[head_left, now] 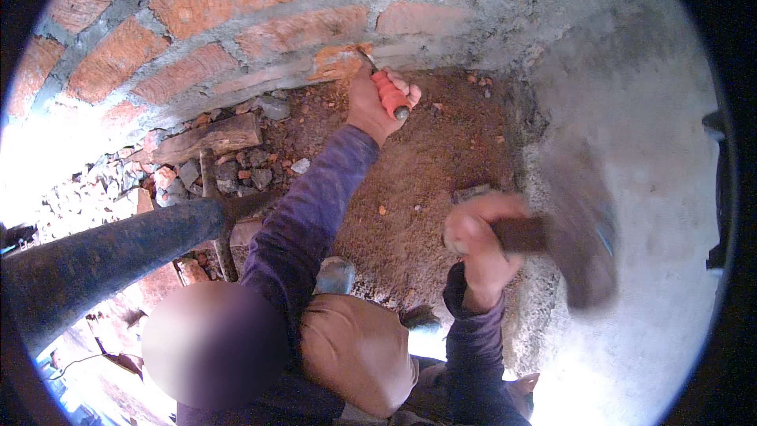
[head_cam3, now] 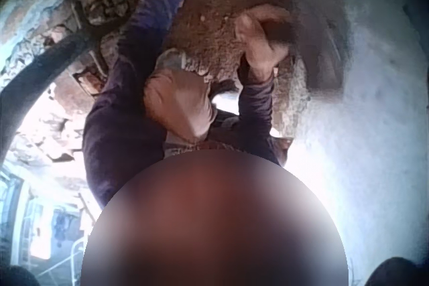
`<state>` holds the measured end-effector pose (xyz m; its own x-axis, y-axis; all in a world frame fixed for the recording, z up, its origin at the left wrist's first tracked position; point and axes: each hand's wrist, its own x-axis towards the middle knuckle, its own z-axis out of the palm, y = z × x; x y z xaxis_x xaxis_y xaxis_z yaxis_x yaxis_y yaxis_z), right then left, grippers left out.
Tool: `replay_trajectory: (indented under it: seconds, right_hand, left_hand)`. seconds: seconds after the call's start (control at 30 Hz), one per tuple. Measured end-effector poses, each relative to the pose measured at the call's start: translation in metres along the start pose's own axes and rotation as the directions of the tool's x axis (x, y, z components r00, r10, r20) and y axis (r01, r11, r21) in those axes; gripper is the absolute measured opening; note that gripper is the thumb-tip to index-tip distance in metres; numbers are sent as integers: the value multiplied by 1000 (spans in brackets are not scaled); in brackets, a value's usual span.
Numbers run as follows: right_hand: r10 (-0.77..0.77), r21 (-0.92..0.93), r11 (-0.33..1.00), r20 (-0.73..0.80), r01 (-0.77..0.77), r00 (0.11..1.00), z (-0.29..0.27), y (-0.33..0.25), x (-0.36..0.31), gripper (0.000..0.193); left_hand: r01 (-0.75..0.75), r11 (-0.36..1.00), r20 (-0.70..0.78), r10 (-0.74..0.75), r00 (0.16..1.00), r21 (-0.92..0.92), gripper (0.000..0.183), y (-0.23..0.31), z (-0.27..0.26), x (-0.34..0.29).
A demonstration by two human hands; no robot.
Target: The person uses a hammer and chisel to chip away at a brick wall, removing mortar and breaking bricks. Debris falls to the floor as the person works on a small section of the wall.
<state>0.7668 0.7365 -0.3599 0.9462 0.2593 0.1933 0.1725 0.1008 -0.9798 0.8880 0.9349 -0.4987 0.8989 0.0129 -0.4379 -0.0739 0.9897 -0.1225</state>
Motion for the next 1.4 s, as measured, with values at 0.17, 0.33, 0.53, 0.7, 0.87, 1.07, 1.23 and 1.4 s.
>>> replay_trajectory:
  seconds: [0.17, 0.33, 0.53, 0.7, 0.87, 1.07, 1.23, 1.4]
  right_hand:
    - [158, -80, 985, 77, -151, 984, 26, 40, 16, 12]
    - [663, -584, 632, 68, -509, 745, 18, 99, 1, 16]
    - [394, 39, 919, -14, -393, 919, -7, 36, 19, 7]
    - [281, 43, 960, -71, -278, 957, -6, 13, 39, 8]
    - [400, 98, 913, -17, -396, 917, 1, 34, 28, 10]
    - [311, -202, 936, 85, -289, 947, 4, 53, 20, 9]
    - [253, -449, 882, 197, -142, 947, 11, 66, 12, 25]
    - [286, -570, 820, 318, -59, 904, 18, 62, 0, 33]
  left_hand:
    - [-26, 1000, -10, 26, 1000, -11, 45, -1, 0, 6]
    - [-95, 973, -207, 139, 968, 209, 48, -2, -27, 1]
    - [-104, 976, -143, 133, 981, 192, 48, 0, -18, -2]
    - [-1, 958, -267, 81, 960, 287, 41, -15, -10, -15]
    - [-79, 923, -272, 192, 943, 378, 32, -9, -19, -27]
    - [-42, 866, -188, 156, 970, 498, 34, 17, -21, -53]
    - [-188, 753, -134, 344, 929, 631, 35, 35, -25, -51]
    - [-178, 499, 52, 256, 965, 848, 32, 62, -17, -58]
